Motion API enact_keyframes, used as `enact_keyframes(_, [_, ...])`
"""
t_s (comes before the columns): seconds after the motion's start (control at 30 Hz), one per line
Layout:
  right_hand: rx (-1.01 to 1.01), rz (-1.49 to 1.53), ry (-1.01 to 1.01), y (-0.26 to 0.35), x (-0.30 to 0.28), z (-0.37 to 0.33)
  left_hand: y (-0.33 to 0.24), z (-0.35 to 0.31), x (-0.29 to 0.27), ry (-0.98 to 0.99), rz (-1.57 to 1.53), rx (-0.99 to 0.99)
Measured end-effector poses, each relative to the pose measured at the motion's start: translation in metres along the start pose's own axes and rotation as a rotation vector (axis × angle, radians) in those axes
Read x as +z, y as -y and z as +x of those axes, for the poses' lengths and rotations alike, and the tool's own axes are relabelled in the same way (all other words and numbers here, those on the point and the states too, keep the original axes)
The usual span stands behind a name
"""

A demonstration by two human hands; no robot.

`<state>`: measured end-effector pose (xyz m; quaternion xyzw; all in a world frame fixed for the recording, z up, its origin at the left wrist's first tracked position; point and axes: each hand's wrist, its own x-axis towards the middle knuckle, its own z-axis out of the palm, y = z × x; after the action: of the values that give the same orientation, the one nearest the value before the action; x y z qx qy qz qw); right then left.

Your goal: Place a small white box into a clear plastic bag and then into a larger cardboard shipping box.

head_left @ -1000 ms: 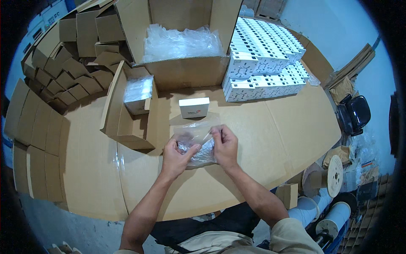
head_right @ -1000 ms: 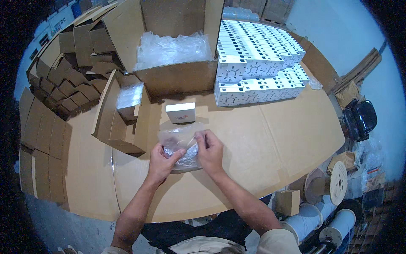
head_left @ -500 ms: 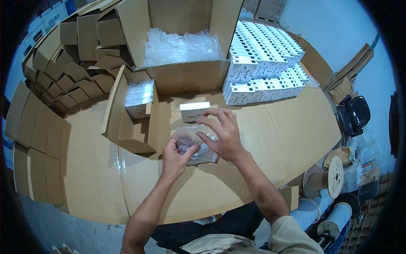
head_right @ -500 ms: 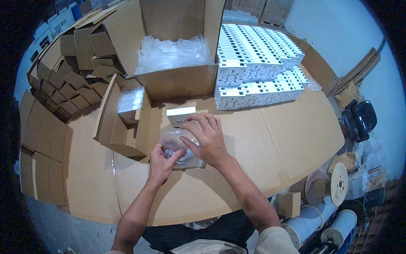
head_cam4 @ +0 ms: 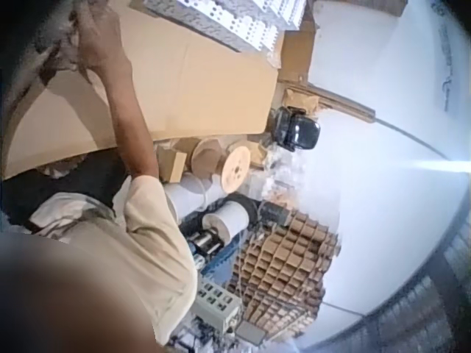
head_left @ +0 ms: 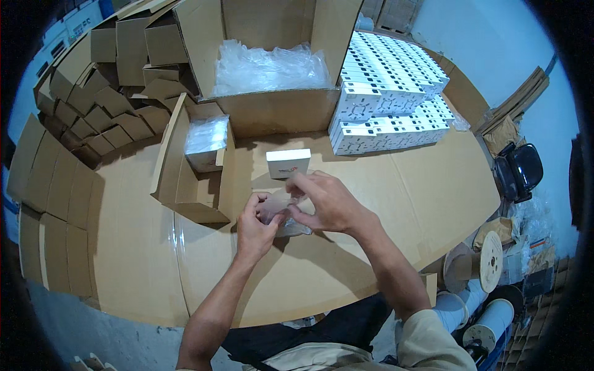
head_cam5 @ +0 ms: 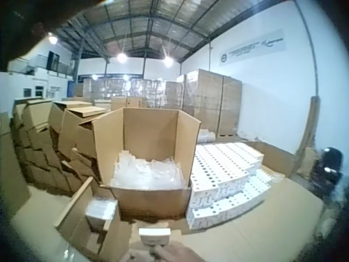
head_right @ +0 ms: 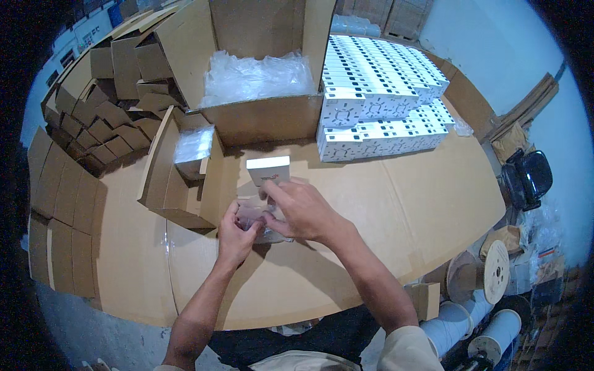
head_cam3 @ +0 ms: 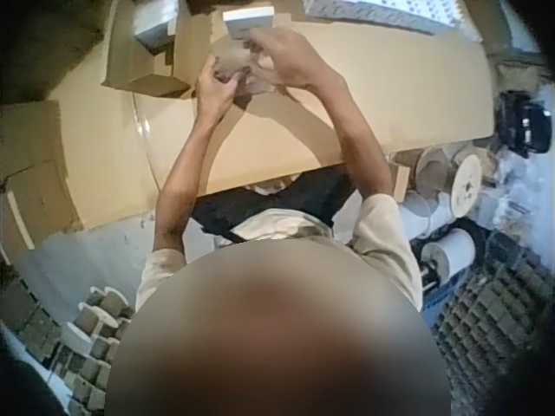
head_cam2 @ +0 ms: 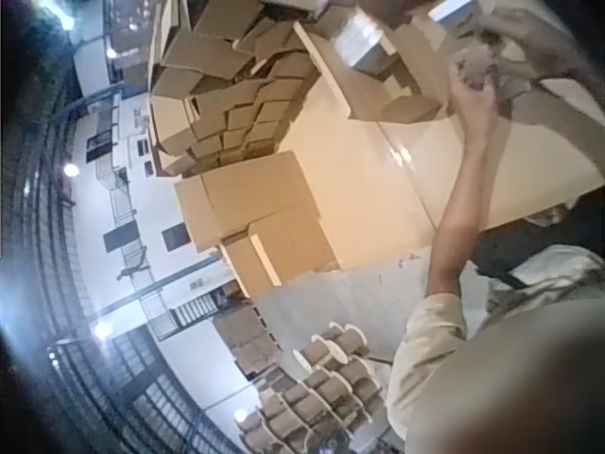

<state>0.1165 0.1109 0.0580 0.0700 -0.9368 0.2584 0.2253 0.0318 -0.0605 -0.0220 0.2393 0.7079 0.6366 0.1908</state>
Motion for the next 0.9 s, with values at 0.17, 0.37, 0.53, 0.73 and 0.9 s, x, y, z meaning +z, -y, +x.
enact_keyframes(0.17, [-0.019, -0.007, 0.226, -0.004, -0.008, 0.012, -0.005, -0.001, 0.000, 0.034, 0.042, 0.052])
enact_keyframes(0.37, [0.243, 0.205, 0.331, 0.006, -0.013, 0.026, -0.024, -0.006, -0.002, 0.064, 0.216, 0.067])
enact_keyframes(0.53, [0.181, 0.254, 0.336, 0.005, -0.012, 0.028, -0.012, -0.003, -0.005, 0.115, 0.044, 0.030])
enact_keyframes(0.73, [0.162, 0.199, 0.310, 0.005, -0.012, 0.028, -0.023, -0.004, -0.005, 0.081, 0.245, 0.018])
enact_keyframes(0.9, [0.099, -0.027, 0.325, 0.007, -0.016, 0.033, -0.011, 0.000, -0.010, 0.152, 0.095, -0.017])
